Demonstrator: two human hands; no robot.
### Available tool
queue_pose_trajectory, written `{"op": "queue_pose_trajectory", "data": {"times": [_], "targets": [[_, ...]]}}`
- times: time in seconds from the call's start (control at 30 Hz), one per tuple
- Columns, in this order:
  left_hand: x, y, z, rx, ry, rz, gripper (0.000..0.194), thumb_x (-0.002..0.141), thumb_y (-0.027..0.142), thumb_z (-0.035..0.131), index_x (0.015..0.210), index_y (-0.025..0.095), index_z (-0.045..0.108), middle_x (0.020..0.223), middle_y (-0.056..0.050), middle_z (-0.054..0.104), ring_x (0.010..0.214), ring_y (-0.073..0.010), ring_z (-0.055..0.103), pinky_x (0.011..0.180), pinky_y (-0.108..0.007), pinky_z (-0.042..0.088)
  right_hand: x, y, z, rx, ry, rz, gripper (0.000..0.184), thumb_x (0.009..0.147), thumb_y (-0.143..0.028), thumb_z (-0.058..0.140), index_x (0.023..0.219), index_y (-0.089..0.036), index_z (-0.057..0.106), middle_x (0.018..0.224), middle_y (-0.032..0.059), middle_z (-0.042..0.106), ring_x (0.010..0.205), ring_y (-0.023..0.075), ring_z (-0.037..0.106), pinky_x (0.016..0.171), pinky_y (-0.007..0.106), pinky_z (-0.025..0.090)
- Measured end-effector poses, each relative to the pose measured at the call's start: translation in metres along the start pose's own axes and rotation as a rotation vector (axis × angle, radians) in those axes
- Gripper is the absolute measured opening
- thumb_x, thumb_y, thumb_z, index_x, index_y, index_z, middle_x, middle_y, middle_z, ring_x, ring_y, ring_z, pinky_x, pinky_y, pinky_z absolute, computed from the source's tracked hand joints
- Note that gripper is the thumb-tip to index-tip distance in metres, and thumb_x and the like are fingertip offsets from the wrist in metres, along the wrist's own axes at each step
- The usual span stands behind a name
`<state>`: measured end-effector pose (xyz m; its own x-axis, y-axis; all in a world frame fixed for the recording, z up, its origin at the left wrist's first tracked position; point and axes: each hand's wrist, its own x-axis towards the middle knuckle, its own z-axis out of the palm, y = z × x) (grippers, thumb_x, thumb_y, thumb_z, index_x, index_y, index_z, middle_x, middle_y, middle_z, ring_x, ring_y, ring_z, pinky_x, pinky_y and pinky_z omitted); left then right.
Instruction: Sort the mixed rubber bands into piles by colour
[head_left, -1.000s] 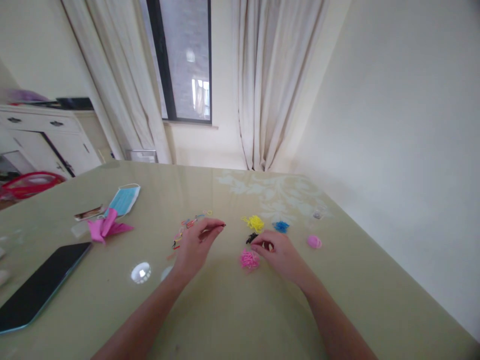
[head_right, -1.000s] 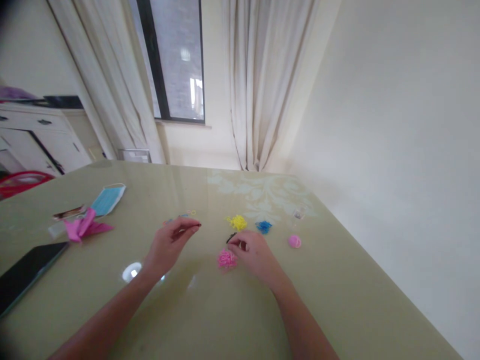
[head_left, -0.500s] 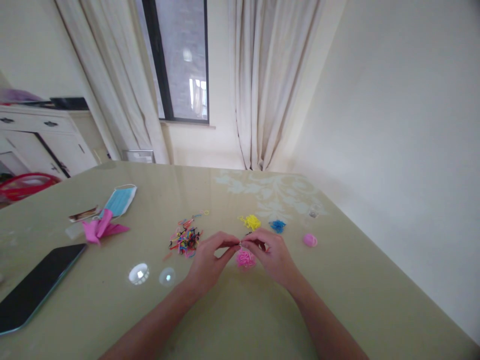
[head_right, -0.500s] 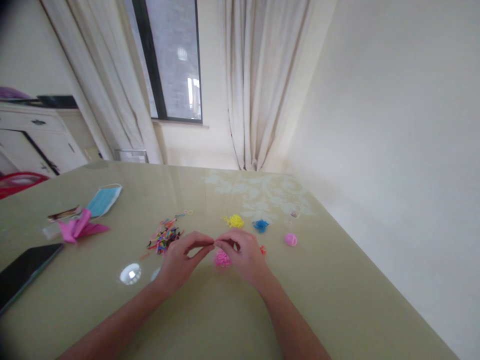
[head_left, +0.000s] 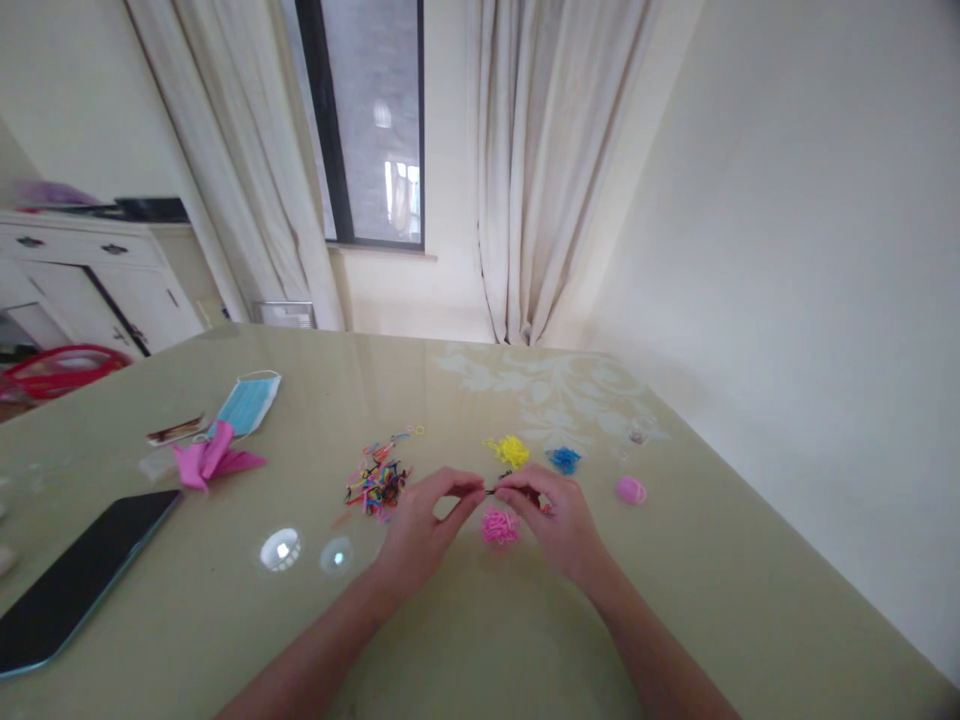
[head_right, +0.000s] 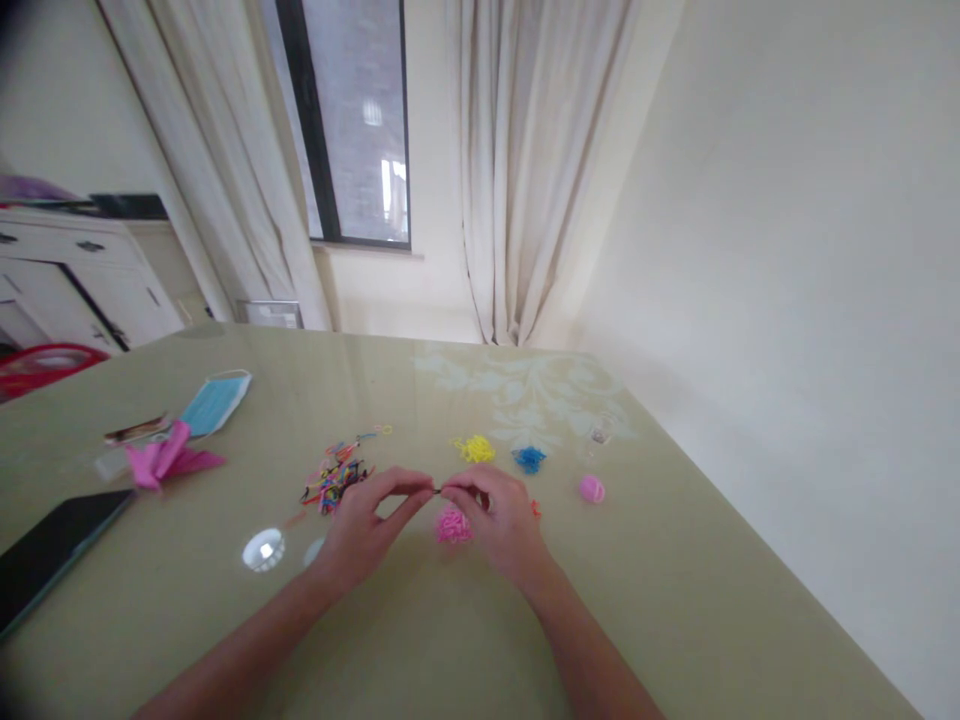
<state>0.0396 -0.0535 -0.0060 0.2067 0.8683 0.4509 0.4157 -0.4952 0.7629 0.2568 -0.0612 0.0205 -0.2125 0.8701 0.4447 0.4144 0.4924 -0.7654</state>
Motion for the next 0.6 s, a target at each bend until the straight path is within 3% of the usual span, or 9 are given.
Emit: {"op": "queue_pose_trajectory", "data": {"times": [0.13, 0.23, 0.33, 0.43, 0.6], "targets": [[0.014, -0.034, -0.025, 0.458, 0.034, -0.089, 0.026, 0.101, 0.029, 0.061, 0.121, 0.020, 0.075, 0.128, -0.014, 0.077, 0.121, -0.0310, 0.069, 0.110, -0.051, 0.051, 0.002, 0.002, -0.008, 0.087, 0.084, 0.066, 0.028, 0.098, -0.045, 0.071, 0.089, -0.022, 0.083, 0.076, 0.0046, 0.075, 0.065, 0.0177, 0.064, 0.061, 0.028, 0.050], [0.017, -0.055, -0.043, 0.709, -0.034, -0.196, 0.035, 0.098, 0.032, 0.064, 0.129, 0.018, 0.073, 0.139, -0.018, 0.071, 0.128, -0.0377, 0.064, 0.111, -0.057, 0.047, 0.004, 0.004, -0.013, 0.136, 0.111, 0.117, 0.028, 0.095, -0.046, 0.072, 0.086, -0.021, 0.083, 0.071, 0.0035, 0.073, 0.060, 0.0167, 0.063, 0.055, 0.026, 0.048], [0.016, -0.062, -0.053, 0.758, -0.126, -0.262, 0.034, 0.097, 0.035, 0.066, 0.126, 0.021, 0.075, 0.137, -0.017, 0.071, 0.127, -0.0368, 0.064, 0.107, -0.054, 0.049, 0.005, 0.005, -0.014, 0.153, 0.124, 0.134, 0.027, 0.094, -0.044, 0.071, 0.085, -0.021, 0.082, 0.071, 0.0035, 0.073, 0.060, 0.0165, 0.063, 0.055, 0.026, 0.048], [0.015, -0.062, -0.056, 0.755, -0.187, -0.295, 0.021, 0.098, 0.030, 0.064, 0.110, 0.025, 0.079, 0.131, -0.013, 0.074, 0.126, -0.0342, 0.066, 0.105, -0.050, 0.050, 0.005, 0.005, -0.013, 0.132, 0.119, 0.133, 0.024, 0.093, -0.042, 0.072, 0.086, -0.021, 0.082, 0.074, 0.0042, 0.075, 0.063, 0.0175, 0.065, 0.059, 0.027, 0.052], [0.017, -0.066, -0.059, 0.746, -0.177, -0.272, 0.021, 0.096, 0.020, 0.061, 0.101, 0.025, 0.080, 0.125, -0.011, 0.077, 0.121, -0.0301, 0.070, 0.104, -0.045, 0.051, 0.005, 0.009, -0.010, 0.147, 0.097, 0.131, 0.020, 0.093, -0.038, 0.072, 0.093, -0.022, 0.084, 0.080, 0.0045, 0.079, 0.072, 0.0203, 0.073, 0.070, 0.031, 0.058]]}}
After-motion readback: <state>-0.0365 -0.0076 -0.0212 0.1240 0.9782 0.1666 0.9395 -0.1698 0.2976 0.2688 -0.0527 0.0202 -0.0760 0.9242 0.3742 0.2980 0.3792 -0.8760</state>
